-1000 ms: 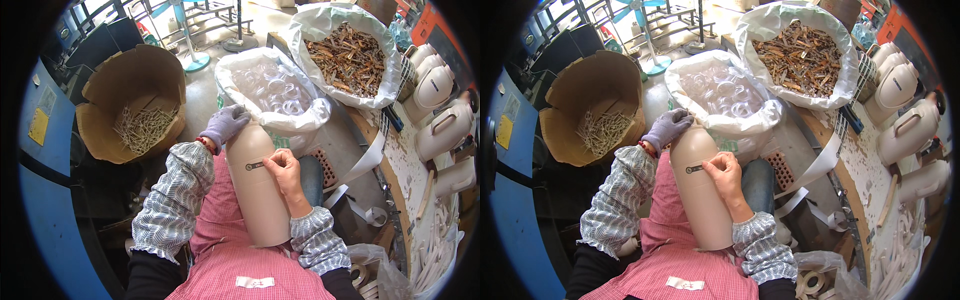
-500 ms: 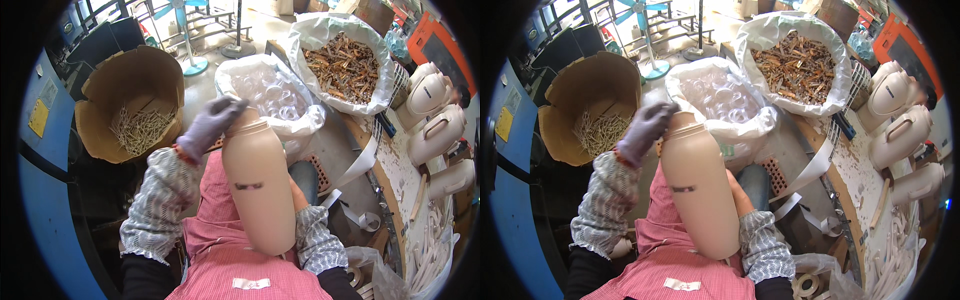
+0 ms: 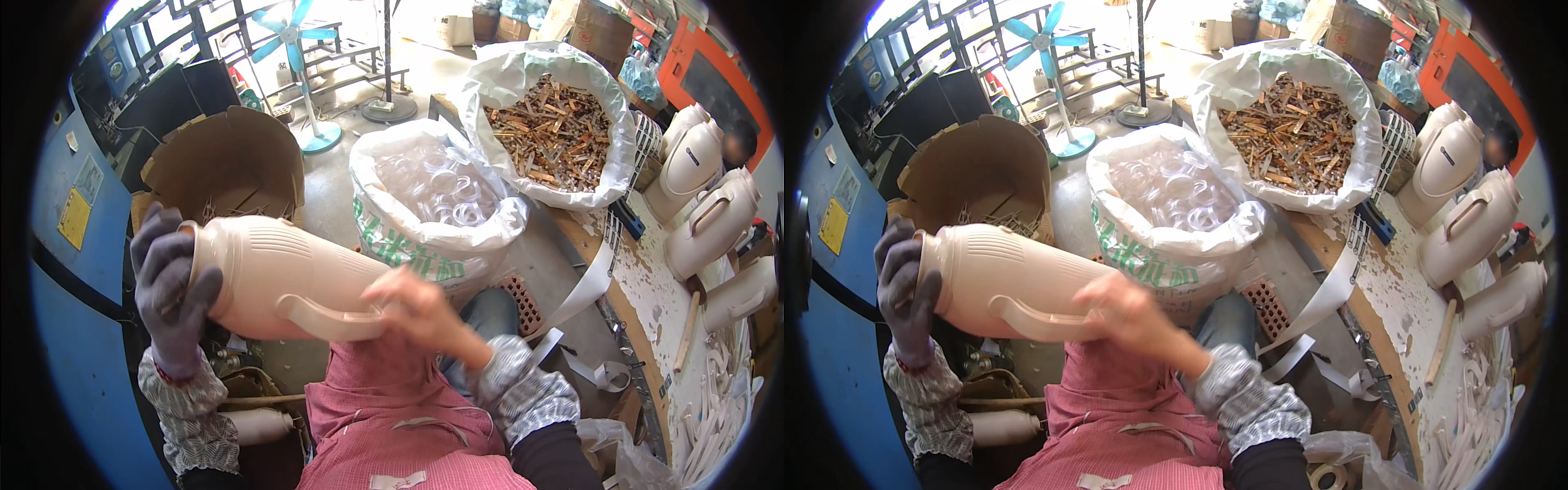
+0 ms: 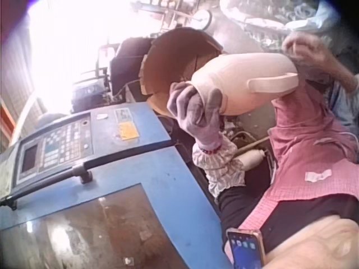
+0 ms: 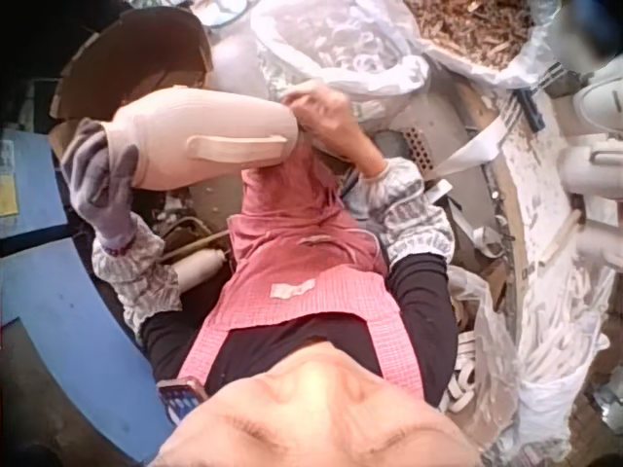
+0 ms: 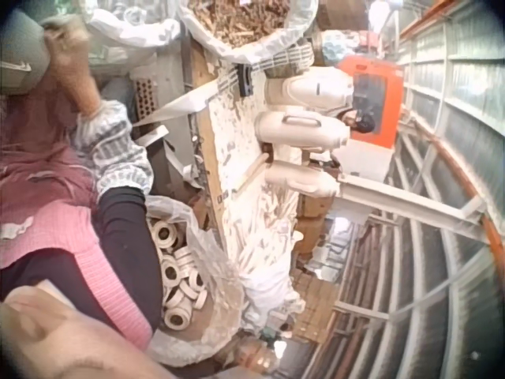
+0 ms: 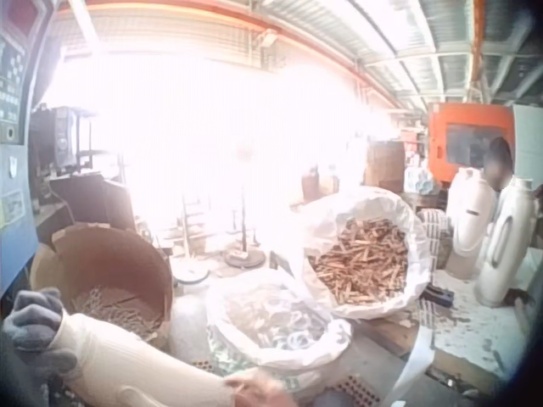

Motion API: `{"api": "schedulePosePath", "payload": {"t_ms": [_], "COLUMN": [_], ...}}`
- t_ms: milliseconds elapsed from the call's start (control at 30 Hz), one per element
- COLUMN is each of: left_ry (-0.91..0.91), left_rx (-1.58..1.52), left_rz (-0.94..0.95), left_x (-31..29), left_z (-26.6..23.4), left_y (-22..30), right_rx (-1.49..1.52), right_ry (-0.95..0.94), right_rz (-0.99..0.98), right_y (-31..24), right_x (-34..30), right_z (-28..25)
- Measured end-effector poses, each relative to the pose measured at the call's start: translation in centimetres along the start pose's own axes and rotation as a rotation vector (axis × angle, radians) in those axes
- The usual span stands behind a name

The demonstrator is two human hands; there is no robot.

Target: The person assembles beige thermos bottles by inserting a wooden stopper, screwing on the lid, and attaching a handle. The person repeats this process for multiple bottles, placing each completed unit on a nearby table.

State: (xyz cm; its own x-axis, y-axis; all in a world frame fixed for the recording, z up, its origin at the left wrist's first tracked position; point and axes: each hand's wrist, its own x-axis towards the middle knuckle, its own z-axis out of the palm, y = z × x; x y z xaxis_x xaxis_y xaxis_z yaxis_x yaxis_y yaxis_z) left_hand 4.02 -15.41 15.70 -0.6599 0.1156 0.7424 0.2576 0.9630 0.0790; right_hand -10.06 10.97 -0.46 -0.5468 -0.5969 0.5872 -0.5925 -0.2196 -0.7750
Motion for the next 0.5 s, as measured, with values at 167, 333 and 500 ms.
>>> {"api": "schedulePosePath", "payload": {"t_ms": [167, 333, 500], "left_ry": [-0.063, -0.204, -0.115], "left_rx": [-0.214, -0.183, -0.304], "left_rz": [-0.138, -0.146, -0.285], "left_x": [-1.3, -1.8, -1.3], "left_z": [0.4, -0.5, -0.5], "left_y": [0.5, -1.1, -4.4], "right_rx": [-0.252, -0.626, -1.162], "right_ry": [0.477, 0.496, 0.660], "right_rz": [0.462, 0.542, 0.770], "right_y": [11.6, 19.2, 24.8], "right_x": [3.8, 6.0, 8.0], "right_z": [-12.9, -16.2, -15.8]}}
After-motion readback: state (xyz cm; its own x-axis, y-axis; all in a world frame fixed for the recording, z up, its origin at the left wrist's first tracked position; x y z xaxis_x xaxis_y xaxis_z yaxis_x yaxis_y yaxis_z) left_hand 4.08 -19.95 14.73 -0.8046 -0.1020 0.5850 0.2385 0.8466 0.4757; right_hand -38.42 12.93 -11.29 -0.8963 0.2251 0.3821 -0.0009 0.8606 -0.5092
